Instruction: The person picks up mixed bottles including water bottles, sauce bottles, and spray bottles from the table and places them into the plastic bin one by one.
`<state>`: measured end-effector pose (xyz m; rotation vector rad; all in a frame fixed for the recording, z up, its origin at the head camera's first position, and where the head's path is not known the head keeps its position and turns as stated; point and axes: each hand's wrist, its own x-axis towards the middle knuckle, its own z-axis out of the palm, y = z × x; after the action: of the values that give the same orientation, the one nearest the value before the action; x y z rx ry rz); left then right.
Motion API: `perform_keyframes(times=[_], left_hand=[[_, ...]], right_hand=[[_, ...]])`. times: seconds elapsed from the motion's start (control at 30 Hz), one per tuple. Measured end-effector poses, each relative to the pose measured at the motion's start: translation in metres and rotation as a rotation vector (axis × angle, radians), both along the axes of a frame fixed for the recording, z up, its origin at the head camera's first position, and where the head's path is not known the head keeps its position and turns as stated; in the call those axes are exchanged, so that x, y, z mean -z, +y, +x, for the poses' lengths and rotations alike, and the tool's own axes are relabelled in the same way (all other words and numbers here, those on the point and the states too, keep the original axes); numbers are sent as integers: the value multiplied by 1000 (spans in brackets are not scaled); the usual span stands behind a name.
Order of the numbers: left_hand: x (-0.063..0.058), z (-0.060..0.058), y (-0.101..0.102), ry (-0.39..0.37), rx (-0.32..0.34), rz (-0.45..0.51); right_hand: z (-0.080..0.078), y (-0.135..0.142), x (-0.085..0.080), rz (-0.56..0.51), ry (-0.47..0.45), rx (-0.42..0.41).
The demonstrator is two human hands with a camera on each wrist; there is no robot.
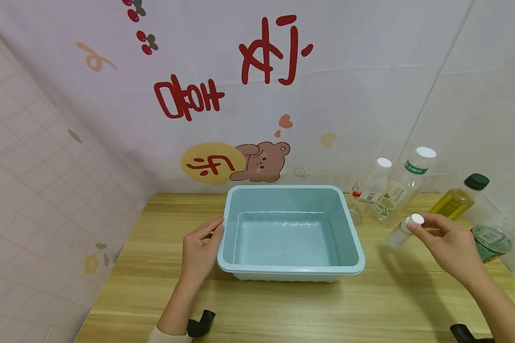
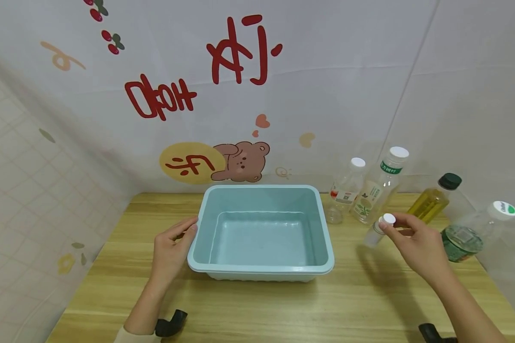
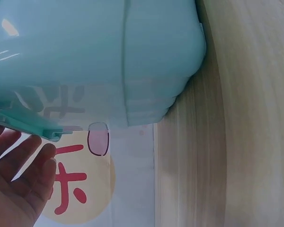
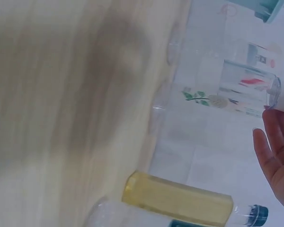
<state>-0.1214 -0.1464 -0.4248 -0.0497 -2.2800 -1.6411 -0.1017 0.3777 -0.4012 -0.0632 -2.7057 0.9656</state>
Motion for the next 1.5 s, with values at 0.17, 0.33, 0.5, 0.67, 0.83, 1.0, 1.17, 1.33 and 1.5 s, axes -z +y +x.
perform_keyframes(times=[0.17, 0.33, 0.5, 0.67, 0.83, 1.0, 1.17, 1.33, 1.5], left_hand=[[1, 0, 0, 23, 2, -11], [2, 1, 0, 22, 4, -17], [2, 1, 0, 17, 1, -17], [3, 1, -2, 12, -3, -18], [3, 1, -1, 8, -12, -17], [2, 1, 0, 22, -8, -13], [4, 0, 0, 27, -10, -21], [5, 0, 1, 32, -2, -11], [6, 0, 1, 39, -5, -6]], right_hand=[[-1, -4, -9, -29, -8, 5], [-2, -9, -18, -51, 43, 10], [-4, -17, -28, -61, 96, -2], [-6, -29, -38, -84, 146, -22], [-7, -38, -46, -105, 180, -36], [-7, -46, -53, -124, 197, -45], [-9, -52, -59, -123, 225, -39], [-13, -61, -63, -138, 238, -50], [-21, -72, -70, -143, 243, -76]])
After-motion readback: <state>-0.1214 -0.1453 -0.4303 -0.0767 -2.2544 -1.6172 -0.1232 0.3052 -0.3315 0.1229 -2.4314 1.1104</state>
